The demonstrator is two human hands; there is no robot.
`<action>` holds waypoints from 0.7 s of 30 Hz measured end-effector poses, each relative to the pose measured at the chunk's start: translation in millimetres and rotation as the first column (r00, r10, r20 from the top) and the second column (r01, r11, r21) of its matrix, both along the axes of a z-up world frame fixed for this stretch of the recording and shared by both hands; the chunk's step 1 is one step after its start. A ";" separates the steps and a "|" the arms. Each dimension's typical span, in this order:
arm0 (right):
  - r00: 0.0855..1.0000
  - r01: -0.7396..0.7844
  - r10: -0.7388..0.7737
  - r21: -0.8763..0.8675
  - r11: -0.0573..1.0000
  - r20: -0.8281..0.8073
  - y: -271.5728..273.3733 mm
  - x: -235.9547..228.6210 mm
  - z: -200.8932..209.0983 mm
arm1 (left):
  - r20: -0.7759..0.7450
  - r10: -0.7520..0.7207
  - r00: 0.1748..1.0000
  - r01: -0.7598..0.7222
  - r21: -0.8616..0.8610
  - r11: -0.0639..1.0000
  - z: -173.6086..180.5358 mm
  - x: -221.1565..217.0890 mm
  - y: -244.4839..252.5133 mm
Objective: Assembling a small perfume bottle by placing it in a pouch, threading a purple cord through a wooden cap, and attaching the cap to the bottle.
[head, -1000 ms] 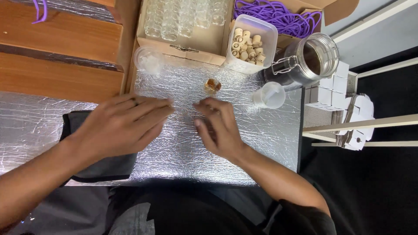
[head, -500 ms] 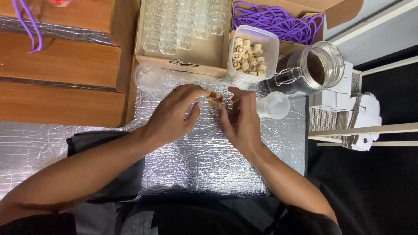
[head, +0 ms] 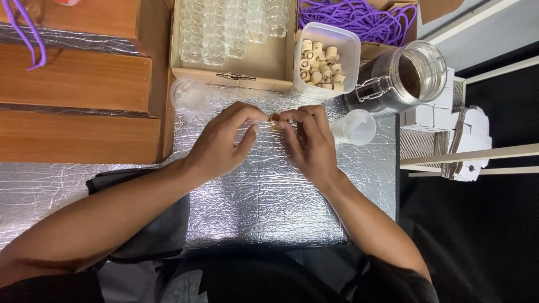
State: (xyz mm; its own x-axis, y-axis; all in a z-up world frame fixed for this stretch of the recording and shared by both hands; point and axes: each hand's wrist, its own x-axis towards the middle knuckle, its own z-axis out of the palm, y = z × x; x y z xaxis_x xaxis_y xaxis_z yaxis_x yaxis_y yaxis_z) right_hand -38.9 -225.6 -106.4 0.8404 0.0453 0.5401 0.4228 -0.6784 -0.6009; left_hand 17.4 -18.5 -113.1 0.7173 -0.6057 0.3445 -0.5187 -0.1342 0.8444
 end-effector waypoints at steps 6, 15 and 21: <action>0.993 -0.056 0.058 0.022 0.998 -0.102 -10.4 -2.0 -8.0 | 0.011 -0.029 1.000 0.029 0.000 1.000 12.1 -2.9 -1.0; 0.854 -0.088 0.317 0.487 0.869 -0.412 -9.7 -18.1 11.0 | 0.194 -0.236 0.952 0.199 0.193 0.961 16.6 -6.2 0.8; 0.732 0.003 0.450 0.662 0.750 -0.513 -11.9 -21.8 14.4 | 0.244 -0.277 0.929 0.243 0.160 0.957 0.1 -5.6 0.7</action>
State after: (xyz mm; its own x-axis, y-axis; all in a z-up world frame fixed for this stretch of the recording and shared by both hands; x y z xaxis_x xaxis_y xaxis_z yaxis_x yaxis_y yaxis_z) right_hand -60.7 -237.6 -92.0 0.9832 0.1493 -0.1054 -0.1025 -0.0265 -0.9944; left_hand 11.8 -17.7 -113.0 0.4233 -0.8092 0.4074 -0.7494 -0.0600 0.6594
